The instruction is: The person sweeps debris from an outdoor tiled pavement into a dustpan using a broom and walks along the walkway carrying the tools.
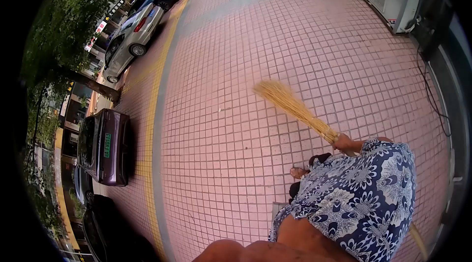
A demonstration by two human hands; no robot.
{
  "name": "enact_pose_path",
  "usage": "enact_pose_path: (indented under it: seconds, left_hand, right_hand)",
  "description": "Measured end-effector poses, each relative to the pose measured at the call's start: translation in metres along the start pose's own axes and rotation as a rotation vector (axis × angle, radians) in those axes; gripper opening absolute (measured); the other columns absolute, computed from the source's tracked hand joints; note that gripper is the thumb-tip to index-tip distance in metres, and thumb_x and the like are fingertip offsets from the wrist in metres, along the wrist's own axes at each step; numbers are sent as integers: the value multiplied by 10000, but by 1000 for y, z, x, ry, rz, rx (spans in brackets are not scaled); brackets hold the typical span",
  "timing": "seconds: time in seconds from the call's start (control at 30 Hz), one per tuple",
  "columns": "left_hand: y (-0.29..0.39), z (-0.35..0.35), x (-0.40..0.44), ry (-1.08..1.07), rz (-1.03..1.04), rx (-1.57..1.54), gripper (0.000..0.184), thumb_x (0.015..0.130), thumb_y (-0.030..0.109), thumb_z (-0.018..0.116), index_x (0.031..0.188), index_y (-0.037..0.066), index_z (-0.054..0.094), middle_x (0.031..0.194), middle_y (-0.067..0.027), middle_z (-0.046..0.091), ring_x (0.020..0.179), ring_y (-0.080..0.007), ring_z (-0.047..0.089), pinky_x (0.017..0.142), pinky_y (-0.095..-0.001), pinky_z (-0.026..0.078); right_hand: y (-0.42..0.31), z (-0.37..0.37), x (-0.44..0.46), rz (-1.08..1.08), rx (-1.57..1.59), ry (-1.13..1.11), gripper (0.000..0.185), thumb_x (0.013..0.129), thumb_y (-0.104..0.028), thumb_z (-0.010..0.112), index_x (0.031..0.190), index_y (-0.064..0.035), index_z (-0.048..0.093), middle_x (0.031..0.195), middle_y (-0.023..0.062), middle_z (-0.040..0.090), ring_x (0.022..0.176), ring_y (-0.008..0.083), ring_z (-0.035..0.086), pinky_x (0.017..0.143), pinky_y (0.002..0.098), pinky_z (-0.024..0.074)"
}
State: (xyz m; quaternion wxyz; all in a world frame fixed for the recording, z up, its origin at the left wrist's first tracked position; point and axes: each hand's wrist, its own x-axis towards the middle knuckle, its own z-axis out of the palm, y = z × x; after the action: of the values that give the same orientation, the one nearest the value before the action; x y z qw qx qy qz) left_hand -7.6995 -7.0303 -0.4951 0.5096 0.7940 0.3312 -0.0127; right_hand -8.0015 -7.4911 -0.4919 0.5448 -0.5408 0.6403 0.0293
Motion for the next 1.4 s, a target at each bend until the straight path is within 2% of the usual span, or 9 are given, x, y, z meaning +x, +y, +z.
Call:
enact_pose_path:
  seconds: [0.17,0.4,0.47,0.77,0.93,1.1,1.2,1.27,1.4]
  left_hand:
    - [69,56,102,-62,50,40,144,844,112,606,888,-7,538,656,-93,520,474,-213,479,413,-382,363]
    - [152,166,242,-130,96,51,155,839,113,611,902,-13,546,661,-99,531,475,-216,486,409,-381,369]
    - [182,198,284,-138,101,71,158,838,113,612,906,-15,548,663,-101,534,475,-216,489,408,-381,371]
    - [312,305,441,-86,42,50,175,833,115,618,923,-22,557,669,-108,547,476,-219,498,403,-380,380]
    - [369,307,457,98,-36,9,185,830,115,622,933,-27,563,673,-113,555,477,-221,504,400,-379,384]
    - [436,377,480,265,-127,-88,196,827,116,625,943,-31,568,677,-117,562,477,-222,509,397,-378,389]
    - [470,436,526,299,-142,-191,202,825,116,627,949,-33,571,679,-120,567,478,-223,512,395,-378,392]
    - [541,536,479,345,-128,-113,156,854,100,579,886,-49,544,650,-88,520,461,-202,484,397,-363,361]
    - [638,598,582,350,-146,-133,105,863,61,539,842,-33,497,612,-48,468,437,-173,437,392,-355,326]
  right_hand:
    - [-53,61,7,25,7,57,195,675,-120,786,749,39,699,611,113,646,449,203,601,402,350,497]
    - [-158,175,70,55,35,182,175,772,-151,748,711,2,689,585,85,628,410,170,556,369,330,450]
    - [-191,214,111,58,37,211,185,730,-144,757,728,32,700,596,115,646,430,200,596,389,355,493]
    - [-424,342,220,26,-25,255,184,709,-123,744,698,50,682,600,121,665,449,238,633,409,381,504]
    - [-547,346,302,51,198,61,203,718,-67,746,622,13,587,526,120,565,398,231,549,365,415,452]
    - [-670,370,394,25,221,-59,204,758,-71,702,632,15,567,480,56,445,357,189,446,334,376,382]
    - [-726,410,454,36,198,-62,213,773,-91,693,637,21,573,481,65,459,367,210,477,333,380,384]
    - [-768,388,552,65,101,-102,166,764,-92,705,699,32,617,531,93,535,396,220,519,361,386,405]
    - [-842,473,580,-121,-182,40,255,753,-170,751,758,69,662,622,179,652,504,294,628,462,414,481]
